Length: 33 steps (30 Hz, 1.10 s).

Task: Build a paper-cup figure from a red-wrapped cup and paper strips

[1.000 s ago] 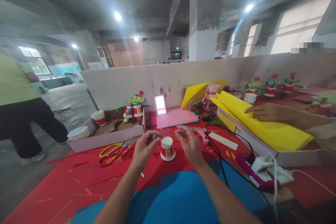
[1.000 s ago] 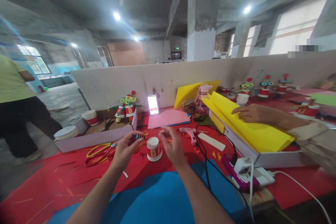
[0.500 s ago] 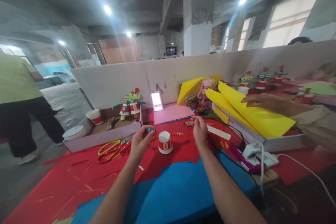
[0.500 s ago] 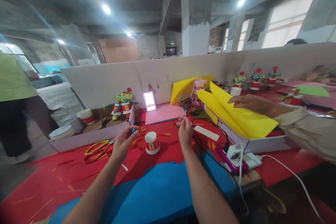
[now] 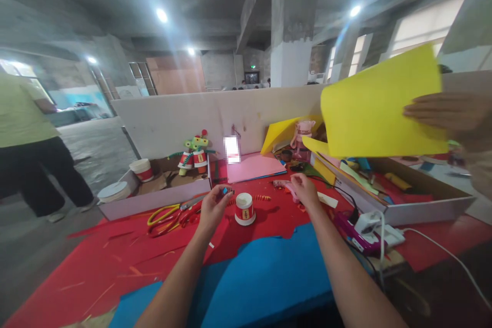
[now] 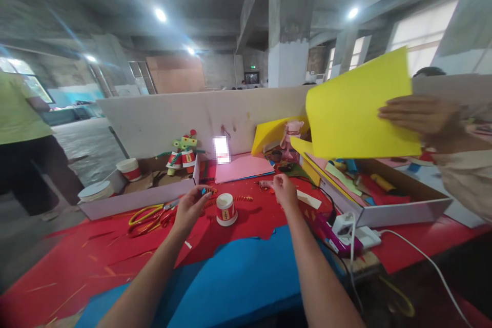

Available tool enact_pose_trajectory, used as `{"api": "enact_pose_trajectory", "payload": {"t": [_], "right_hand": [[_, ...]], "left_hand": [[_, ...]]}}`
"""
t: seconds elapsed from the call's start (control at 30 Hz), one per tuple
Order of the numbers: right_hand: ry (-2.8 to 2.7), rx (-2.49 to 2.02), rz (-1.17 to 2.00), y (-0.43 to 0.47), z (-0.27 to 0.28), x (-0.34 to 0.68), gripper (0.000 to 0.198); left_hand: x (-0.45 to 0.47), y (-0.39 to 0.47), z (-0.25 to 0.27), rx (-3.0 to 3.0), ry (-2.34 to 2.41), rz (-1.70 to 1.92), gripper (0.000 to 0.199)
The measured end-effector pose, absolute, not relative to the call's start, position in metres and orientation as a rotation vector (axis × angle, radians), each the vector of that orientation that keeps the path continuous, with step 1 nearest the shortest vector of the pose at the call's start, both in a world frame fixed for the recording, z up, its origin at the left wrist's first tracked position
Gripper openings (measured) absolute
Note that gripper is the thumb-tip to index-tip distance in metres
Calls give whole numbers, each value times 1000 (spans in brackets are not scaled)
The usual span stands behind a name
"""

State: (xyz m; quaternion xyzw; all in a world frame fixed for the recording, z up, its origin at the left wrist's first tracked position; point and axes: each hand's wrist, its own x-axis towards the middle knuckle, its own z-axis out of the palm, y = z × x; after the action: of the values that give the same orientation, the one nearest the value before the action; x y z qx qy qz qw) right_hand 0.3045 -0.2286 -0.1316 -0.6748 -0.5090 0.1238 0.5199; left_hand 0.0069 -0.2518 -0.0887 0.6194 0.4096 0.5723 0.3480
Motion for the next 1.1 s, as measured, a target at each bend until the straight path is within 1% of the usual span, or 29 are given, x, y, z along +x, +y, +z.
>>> {"api": "enact_pose_trajectory", "payload": {"t": [0.1,0.2,0.3,0.47,0.57,0.63,0.7,0.73,0.8,0.97,1.1], "right_hand": [[-1498,-1954,244,-235,-127,318,27],[-1552,-2160,278,-239,-129,316,27],[-1524,-2184,293,-240,-133,307,30],[-1436,-2090,273,-241,-127,307,24],[-1295,-1884,345,-247,-113,313,22],[-1051,-1510,634,-256,-101,314,17],[-985,-1179,985,-269,-88,310,15],[-976,-1063,1122,-276,-83,306,17],[-939,-945,1270,-291,-74,294,25],[-1113,-849,1323,-321,-67,258,33],[-1310,-932,1206,-332,-66,237,42]], "left_hand": [[5,-250,-87,1510,1007,1510,26],[4,-250,-86,1441,944,1537,31],[4,-252,-86,1396,899,1539,33],[4,-253,-91,1344,874,1506,31],[3,-251,-94,1312,806,1516,30],[2,-249,-95,1276,755,1516,29],[2,-250,-94,1235,716,1503,30],[2,-250,-92,1211,701,1494,31],[2,-252,-90,1161,668,1479,32],[4,-255,-88,1074,562,1442,32],[6,-256,-88,1047,538,1416,29]]}}
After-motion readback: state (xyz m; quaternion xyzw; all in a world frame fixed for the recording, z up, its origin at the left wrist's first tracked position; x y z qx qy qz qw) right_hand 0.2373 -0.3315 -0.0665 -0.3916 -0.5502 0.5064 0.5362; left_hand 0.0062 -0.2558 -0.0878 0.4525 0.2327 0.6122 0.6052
